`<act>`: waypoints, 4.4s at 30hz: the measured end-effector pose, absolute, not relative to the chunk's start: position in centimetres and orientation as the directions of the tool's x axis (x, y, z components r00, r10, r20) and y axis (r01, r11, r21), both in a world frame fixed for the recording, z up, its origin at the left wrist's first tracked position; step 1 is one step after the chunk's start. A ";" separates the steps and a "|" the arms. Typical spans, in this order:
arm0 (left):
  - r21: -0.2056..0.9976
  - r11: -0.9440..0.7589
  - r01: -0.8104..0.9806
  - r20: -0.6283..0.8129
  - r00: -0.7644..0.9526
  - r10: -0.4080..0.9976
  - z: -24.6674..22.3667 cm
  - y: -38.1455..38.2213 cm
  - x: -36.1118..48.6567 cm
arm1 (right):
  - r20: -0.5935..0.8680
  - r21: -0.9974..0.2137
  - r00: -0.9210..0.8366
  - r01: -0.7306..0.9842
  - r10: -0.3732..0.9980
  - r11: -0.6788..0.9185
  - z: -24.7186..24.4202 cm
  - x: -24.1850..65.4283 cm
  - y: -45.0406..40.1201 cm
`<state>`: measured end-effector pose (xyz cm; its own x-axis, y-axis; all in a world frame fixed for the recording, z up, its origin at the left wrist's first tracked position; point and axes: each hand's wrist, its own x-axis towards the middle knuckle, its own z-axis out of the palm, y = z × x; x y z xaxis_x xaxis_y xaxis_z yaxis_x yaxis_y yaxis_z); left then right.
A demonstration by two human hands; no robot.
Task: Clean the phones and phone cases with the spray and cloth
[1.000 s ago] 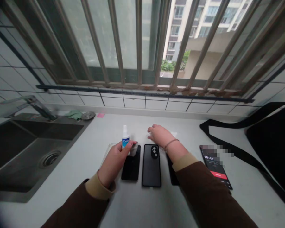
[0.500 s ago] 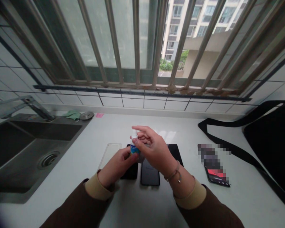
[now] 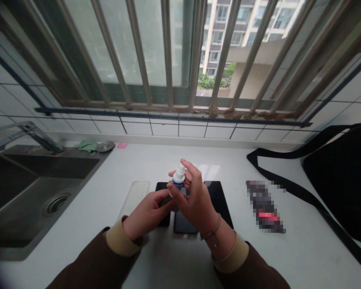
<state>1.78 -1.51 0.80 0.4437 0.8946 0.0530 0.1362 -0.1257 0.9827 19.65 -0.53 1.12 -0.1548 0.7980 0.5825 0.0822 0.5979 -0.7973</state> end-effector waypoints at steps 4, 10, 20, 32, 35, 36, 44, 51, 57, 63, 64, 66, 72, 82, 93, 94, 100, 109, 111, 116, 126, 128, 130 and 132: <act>0.999 0.037 -0.033 -0.026 0.281 0.959 0.2 -1.2 1.8 | 0.591 -0.768 -0.050 0.271 0.805 0.581 1.3 20.8 -1.2; 0.833 0.241 -0.499 -0.251 0.047 0.967 0.1 -1.0 1.9 | 0.599 -0.613 -0.186 0.520 0.779 0.596 0.4 19.9 -2.3; 0.556 0.380 -0.739 -0.337 0.217 0.916 1.3 -0.4 1.6 | 0.385 -0.621 -0.367 0.576 0.847 0.532 -1.6 18.4 -2.0; 0.556 0.333 -0.761 -0.303 0.188 0.934 1.7 -0.7 1.4 | 0.354 -0.663 -0.315 0.580 0.881 0.474 -1.6 18.2 -2.1; 0.542 0.322 -0.776 -0.303 0.177 0.936 1.9 -0.7 1.4 | 0.425 -0.635 -0.298 0.574 0.855 0.517 -1.7 18.3 -2.0; 0.537 0.315 -0.783 -0.303 0.170 0.938 1.9 -0.7 1.4 | 0.440 -0.625 -0.295 0.578 0.848 0.525 -1.7 18.4 -1.9; 0.539 0.255 -0.802 -0.299 0.101 0.949 1.8 -0.6 1.2 | 0.361 -0.622 -0.350 0.601 0.864 0.503 -1.3 18.5 -2.2; 0.546 0.262 -0.796 -0.324 0.088 0.942 1.8 -0.5 1.4 | 0.395 -0.638 -0.295 0.593 0.870 0.491 -1.3 18.5 -1.9; 0.694 0.232 -0.682 -0.357 -0.045 0.933 0.7 -0.1 1.6 | 0.433 -0.632 -0.096 0.676 0.896 0.378 -0.3 18.8 -1.6; 0.774 0.247 -0.583 -0.329 -0.037 0.943 -0.3 0.1 1.3 | 0.417 -0.558 -0.264 0.682 0.870 0.474 3.7 20.5 1.5; 0.777 0.245 -0.579 -0.319 -0.028 0.947 -0.3 0.1 1.2 | 0.412 -0.583 -0.284 0.648 0.866 0.490 4.2 20.7 2.6; 0.783 0.239 -0.574 -0.306 -0.021 0.952 -0.3 0.0 1.2 | 0.372 -0.661 -0.271 0.594 0.888 0.458 4.6 20.7 4.9; 0.804 0.226 -0.550 -0.292 -0.034 0.956 -0.1 0.0 1.1 | 0.240 -0.690 -0.232 0.642 0.943 0.334 2.2 18.3 10.6; 0.813 0.247 -0.527 -0.312 -0.037 0.949 -0.1 -0.1 1.3 | 0.205 -0.700 -0.279 0.629 0.938 0.340 -0.9 15.8 11.8; 0.818 0.206 -0.538 -0.256 -0.018 0.967 1.4 -0.9 1.4 | 0.205 -0.836 -0.151 0.487 0.967 0.254 2.0 20.3 5.0; 0.818 0.208 -0.536 -0.252 -0.009 0.968 1.5 -1.1 1.5 | 0.132 -0.875 -0.246 0.427 0.960 0.230 2.2 20.5 3.9; 0.908 0.210 -0.362 -0.192 0.087 0.978 0.9 -1.7 2.4 | 0.068 -0.984 -0.270 0.140 0.960 0.109 1.3 20.2 0.0; 0.398 0.085 0.913 0.191 -0.173 0.966 2.3 -1.7 -4.8 | -0.142 -0.963 0.061 -0.238 0.988 -0.124 -1.3 21.4 0.1; 0.082 0.198 0.977 0.088 -0.205 0.975 2.1 -1.9 -6.4 | -0.146 -0.966 0.061 -0.226 0.987 -0.129 -1.8 21.6 0.2; -0.020 0.183 0.983 -0.061 -0.184 0.981 0.7 -1.7 -7.7 | -0.138 -0.962 0.053 -0.243 0.989 -0.121 -2.2 21.7 0.5; 0.673 0.067 0.736 0.022 -0.111 0.994 3.4 -0.8 -5.0 | -0.125 -0.870 -0.471 -0.372 0.873 -0.325 0.5 21.1 -1.6; 0.854 0.048 0.518 -0.015 -0.067 0.998 3.4 -1.0 -3.3 | -0.106 -0.886 -0.563 -0.321 0.820 -0.335 0.4 21.1 -1.9; 0.960 0.076 0.270 -0.075 -0.015 0.997 3.1 -1.2 -1.4 | -0.092 -0.888 -0.587 -0.317 0.804 -0.333 0.2 21.0 -2.0; 0.988 0.153 0.021 -0.153 0.038 0.987 2.7 -1.3 0.3 | -0.087 -0.877 -0.571 -0.344 0.816 -0.334 0.3 20.9 -1.9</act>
<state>0.31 -1.26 2.68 0.0383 0.9875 -0.1532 0.0205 0.1525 0.9881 20.90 -1.93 0.28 -0.5712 0.8162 -0.0868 -0.3441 -0.3341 -0.8774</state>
